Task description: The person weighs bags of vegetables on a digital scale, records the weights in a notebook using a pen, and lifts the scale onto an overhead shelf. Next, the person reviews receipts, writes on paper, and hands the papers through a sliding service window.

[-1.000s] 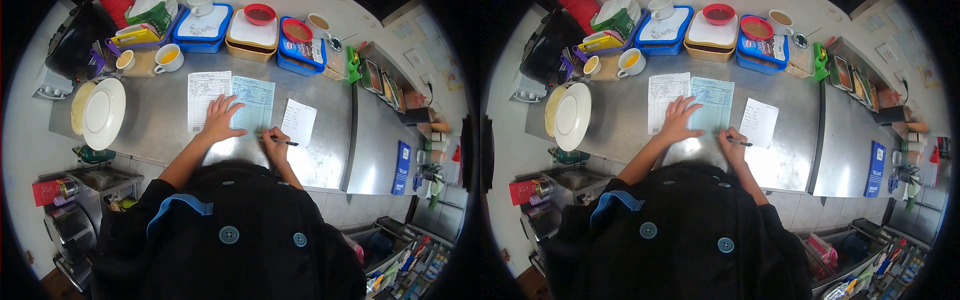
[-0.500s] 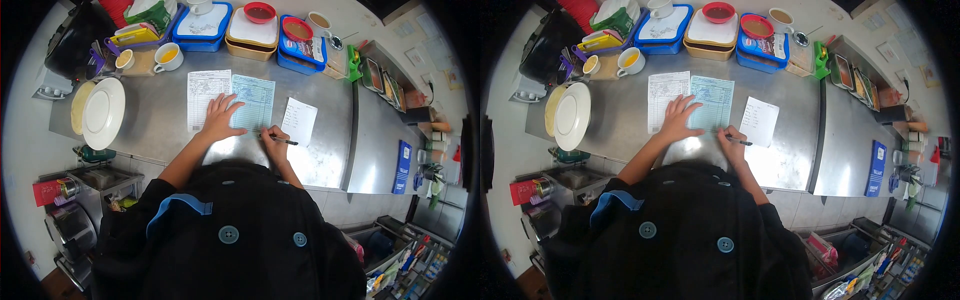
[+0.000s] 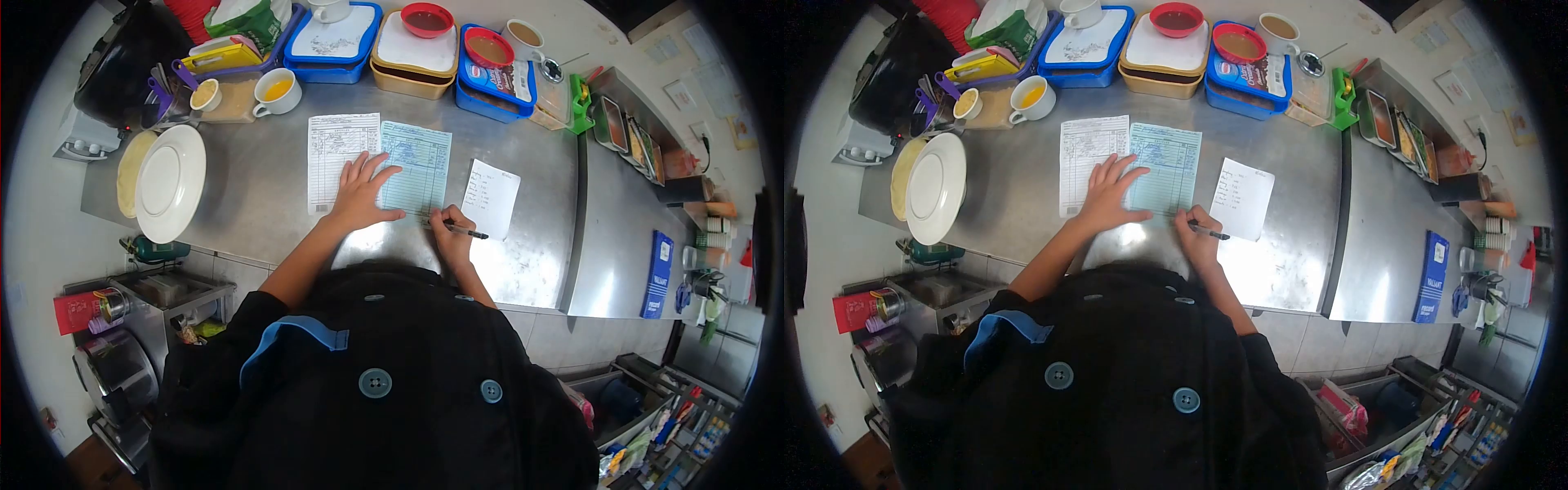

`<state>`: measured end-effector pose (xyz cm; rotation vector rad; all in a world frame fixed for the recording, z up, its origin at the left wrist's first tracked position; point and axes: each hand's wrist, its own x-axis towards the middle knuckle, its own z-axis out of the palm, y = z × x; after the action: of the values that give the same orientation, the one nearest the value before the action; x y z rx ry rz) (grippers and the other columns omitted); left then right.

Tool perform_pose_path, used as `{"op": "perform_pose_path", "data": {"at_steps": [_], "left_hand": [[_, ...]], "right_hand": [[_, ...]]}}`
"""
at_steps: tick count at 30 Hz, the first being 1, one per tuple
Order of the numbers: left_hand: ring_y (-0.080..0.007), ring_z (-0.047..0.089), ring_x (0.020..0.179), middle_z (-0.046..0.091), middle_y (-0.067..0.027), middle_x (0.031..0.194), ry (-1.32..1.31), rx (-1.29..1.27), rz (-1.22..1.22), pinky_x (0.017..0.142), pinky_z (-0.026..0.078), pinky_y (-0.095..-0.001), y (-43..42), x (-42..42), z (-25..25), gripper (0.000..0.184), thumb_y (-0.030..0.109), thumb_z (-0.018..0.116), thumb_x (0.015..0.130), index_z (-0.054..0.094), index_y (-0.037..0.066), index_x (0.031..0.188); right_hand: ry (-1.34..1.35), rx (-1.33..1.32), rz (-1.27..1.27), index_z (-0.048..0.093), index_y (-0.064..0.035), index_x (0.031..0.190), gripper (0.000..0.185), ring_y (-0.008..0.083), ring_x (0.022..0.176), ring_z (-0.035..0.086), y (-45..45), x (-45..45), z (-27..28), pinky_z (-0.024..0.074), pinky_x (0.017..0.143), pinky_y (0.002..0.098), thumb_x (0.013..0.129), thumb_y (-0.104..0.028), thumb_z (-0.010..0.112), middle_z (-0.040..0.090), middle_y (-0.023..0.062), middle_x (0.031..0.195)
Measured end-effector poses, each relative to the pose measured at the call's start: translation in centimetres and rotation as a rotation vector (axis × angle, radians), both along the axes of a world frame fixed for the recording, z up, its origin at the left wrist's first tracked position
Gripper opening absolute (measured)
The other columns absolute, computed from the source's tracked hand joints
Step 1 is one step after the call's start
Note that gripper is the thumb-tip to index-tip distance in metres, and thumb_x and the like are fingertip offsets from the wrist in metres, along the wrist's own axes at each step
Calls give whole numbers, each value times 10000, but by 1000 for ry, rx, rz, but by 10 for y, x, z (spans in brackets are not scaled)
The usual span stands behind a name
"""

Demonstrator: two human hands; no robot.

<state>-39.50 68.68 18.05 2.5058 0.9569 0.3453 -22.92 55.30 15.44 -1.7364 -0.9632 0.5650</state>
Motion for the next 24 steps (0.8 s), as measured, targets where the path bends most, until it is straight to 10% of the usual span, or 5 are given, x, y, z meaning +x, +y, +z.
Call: {"op": "perform_pose_path", "data": {"at_steps": [24], "left_hand": [[-366, 171, 1341, 277, -91, 1422, -15, -2, -36, 1066, 125, -545, 5, -3, -4, 679, 439, 677, 722, 436, 221, 1318]], "right_hand": [[89, 33, -16, 466, -7, 624, 286, 87, 499, 408, 0, 1, -4, 362, 475, 274, 819, -137, 630, 480, 56, 517]]}}
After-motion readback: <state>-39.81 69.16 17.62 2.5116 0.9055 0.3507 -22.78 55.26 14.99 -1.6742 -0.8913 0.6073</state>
